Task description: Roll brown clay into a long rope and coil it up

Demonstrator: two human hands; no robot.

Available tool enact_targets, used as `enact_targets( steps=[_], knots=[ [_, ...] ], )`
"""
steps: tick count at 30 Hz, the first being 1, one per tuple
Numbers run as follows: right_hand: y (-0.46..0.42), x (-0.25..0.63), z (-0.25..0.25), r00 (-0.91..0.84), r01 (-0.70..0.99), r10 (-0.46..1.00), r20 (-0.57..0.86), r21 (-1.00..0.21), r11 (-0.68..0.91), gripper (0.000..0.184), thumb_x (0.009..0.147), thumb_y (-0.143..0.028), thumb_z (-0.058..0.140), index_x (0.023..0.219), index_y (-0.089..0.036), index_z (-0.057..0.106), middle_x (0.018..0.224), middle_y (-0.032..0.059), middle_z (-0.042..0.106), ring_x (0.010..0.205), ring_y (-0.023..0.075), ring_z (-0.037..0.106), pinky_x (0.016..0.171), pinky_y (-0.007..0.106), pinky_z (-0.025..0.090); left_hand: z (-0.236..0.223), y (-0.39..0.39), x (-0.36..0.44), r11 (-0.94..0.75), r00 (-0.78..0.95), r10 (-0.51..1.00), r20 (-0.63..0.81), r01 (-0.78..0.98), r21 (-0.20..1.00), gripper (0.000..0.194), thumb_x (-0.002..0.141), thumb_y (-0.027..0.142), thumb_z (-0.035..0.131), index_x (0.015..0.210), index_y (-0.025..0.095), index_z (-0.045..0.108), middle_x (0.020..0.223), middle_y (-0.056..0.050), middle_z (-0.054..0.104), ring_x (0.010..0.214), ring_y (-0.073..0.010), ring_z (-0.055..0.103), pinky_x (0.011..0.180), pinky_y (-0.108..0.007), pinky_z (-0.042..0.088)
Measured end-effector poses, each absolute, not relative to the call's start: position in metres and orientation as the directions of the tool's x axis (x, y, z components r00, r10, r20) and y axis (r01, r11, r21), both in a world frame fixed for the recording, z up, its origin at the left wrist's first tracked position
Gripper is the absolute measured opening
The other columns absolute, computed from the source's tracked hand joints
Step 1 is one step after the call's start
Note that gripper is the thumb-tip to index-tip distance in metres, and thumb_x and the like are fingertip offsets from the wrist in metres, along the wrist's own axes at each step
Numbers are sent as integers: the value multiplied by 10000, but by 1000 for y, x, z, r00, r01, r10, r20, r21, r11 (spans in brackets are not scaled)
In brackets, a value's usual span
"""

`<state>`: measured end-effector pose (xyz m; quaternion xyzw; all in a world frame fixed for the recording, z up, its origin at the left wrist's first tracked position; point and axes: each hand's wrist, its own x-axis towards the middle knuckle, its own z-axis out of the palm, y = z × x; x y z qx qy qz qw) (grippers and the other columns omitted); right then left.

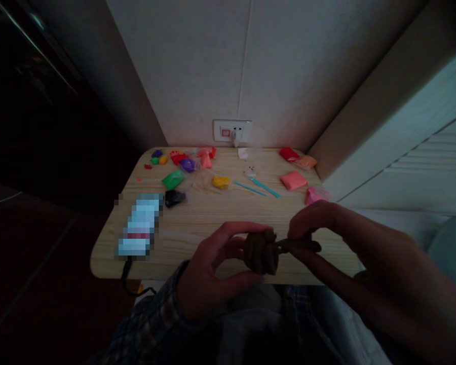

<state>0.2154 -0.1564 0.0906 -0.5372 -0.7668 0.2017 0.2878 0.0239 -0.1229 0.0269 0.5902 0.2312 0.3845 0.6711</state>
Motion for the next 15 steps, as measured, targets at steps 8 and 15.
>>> enact_targets(
  steps=[8, 15],
  knots=[
    [-154, 216, 93, -281, 711, 930, 238, -599, 368, 54, 862, -265, 503, 856, -243, 551, 806, 15, 613, 687, 154, 597, 570, 246, 482, 20, -120, 23, 116, 656, 728, 200, -405, 907, 473, 706, 121, 691, 1125, 281, 541, 1244, -56, 501, 1121, -232, 501, 874, -349, 456],
    [-152, 213, 93, -344, 692, 911, 229, -594, 411, 86, 870, -248, 501, 865, -228, 585, 845, 29, 611, 722, 149, 603, 591, 232, 486, 23, -122, 26, 191, 663, 733, 155, -419, 887, 343, 784, 155, 615, 1092, 278, 528, 1138, -30, 562, 1055, -184, 539, 855, -322, 453]
  ],
)
